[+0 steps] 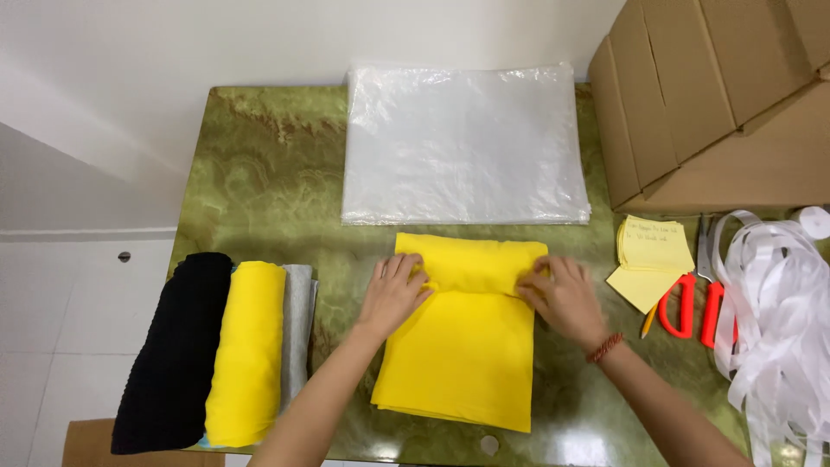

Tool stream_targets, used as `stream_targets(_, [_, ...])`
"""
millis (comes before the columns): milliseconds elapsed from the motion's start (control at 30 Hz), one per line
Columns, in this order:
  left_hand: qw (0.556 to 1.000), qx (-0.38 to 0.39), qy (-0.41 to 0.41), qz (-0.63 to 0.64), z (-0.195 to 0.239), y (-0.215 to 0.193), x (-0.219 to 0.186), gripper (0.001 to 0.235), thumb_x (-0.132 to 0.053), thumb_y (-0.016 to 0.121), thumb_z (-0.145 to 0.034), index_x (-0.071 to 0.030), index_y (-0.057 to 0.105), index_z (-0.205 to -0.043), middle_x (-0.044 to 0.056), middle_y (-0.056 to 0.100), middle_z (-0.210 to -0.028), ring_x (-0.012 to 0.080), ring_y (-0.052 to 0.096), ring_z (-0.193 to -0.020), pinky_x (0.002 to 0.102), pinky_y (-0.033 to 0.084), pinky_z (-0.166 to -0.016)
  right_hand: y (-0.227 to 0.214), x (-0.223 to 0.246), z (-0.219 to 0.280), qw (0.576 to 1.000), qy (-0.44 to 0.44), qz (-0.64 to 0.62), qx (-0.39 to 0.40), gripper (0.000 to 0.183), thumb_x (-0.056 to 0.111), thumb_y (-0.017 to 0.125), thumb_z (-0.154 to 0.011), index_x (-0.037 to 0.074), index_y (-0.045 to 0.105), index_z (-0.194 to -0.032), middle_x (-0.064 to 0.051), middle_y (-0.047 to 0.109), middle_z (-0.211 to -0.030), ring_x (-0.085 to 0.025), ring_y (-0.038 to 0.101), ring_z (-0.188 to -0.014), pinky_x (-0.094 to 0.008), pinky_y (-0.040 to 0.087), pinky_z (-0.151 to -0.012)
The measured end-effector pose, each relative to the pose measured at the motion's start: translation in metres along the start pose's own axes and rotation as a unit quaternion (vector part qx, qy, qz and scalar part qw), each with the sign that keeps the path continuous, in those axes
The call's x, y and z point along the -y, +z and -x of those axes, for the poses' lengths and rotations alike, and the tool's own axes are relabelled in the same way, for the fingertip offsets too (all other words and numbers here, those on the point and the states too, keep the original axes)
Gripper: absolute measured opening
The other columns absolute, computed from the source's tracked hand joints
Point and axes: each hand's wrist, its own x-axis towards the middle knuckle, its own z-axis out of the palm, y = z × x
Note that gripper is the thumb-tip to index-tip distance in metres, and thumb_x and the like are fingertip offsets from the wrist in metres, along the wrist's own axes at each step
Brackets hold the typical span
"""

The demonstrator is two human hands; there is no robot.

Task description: The person takes various garments, including grey pants, black pants, and yellow shirts, from a clothing rack. They lay each item on a table, fold them neatly by hand, and place the folded items into a stack.

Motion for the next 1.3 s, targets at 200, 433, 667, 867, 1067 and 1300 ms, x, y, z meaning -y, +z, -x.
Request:
stream_targets(200, [0.989, 0.143, -0.039, 0.003, -0.063, -0.040, 0.002, 0.097, -0.030, 0.096, -0.077, -0.012, 0.041, -0.155, 0.019, 0.041, -0.156, 0.0405, 0.031, -0.155, 0.060, 0.022, -0.127, -0.034, -0.011, -0.059, 0.989, 0.008, -0.126, 0.071, 0.078, 0.037, 0.090, -0.080, 0.015, 0.055, -0.147, -0.015, 0.057, -0.149, -0.039, 0.052, -0.145, -0.054, 0.049, -0.109])
stream_targets(433, [0.971, 0.231, -0.044, -0.051, -0.055, 0.005, 0.001, 0.108, -0.030, 0.092, -0.079, -0.013, 0.029, -0.165, 0.020, 0.044, -0.150, 0.0362, 0.039, -0.144, 0.054, 0.028, -0.120, -0.009, 0.010, -0.047, 0.988, 0.064, -0.095, 0.107, 0.083, 0.035, 0.098, -0.071, 0.017, 0.057, -0.140, -0.009, 0.060, -0.135, -0.034, 0.057, -0.138, -0.049, 0.047, -0.110])
stream_targets(667, [0.994, -0.011, 0.012, -0.106, 0.044, 0.019, -0.036, 0.061, -0.009, 0.057, -0.105, -0.019, 0.043, -0.163, 0.016, 0.053, -0.130, 0.0346, 0.052, -0.126, 0.049, 0.042, -0.106, 0.112, 0.030, 0.050, 0.994, 0.052, 0.050, -0.085, 0.044, 0.026, 0.077, -0.091, 0.019, 0.057, -0.130, -0.003, 0.052, -0.114, -0.024, 0.054, -0.113, -0.038, 0.044, -0.089])
stream_targets(867, [1.000, -0.017, 0.019, 0.011, 0.089, 0.004, -0.055, 0.045, -0.035, 0.070, -0.102, -0.017, 0.066, -0.143, 0.008, 0.055, -0.121, 0.0304, 0.052, -0.124, 0.050, 0.039, -0.106, 0.097, 0.070, 0.117, 0.992, 0.070, -0.015, -0.100, 0.055, 0.015, 0.058, -0.094, 0.025, 0.051, -0.148, -0.006, 0.050, -0.137, -0.029, 0.050, -0.130, -0.047, 0.037, -0.104])
stream_targets(1067, [0.975, 0.193, -0.039, 0.098, 0.009, -0.035, -0.035, 0.055, -0.032, 0.084, -0.089, -0.020, 0.058, -0.136, 0.015, 0.053, -0.149, 0.0391, 0.045, -0.148, 0.065, 0.016, -0.129, 0.013, 0.058, 0.085, 0.995, 0.040, -0.044, -0.086, 0.039, 0.052, 0.061, -0.103, 0.019, 0.079, -0.094, -0.005, 0.049, -0.152, -0.037, 0.029, -0.162, -0.061, 0.025, -0.124])
stream_targets(1300, [0.950, 0.302, -0.077, 0.033, -0.011, -0.005, -0.040, 0.100, -0.041, 0.089, -0.080, -0.013, 0.038, -0.161, 0.020, 0.053, -0.153, 0.0368, 0.045, -0.148, 0.058, 0.034, -0.121, -0.010, 0.063, 0.020, 0.957, 0.090, -0.181, 0.207, 0.108, 0.041, 0.093, -0.081, 0.025, 0.028, -0.165, -0.022, 0.051, -0.161, -0.046, 0.056, -0.142, -0.066, 0.032, -0.120])
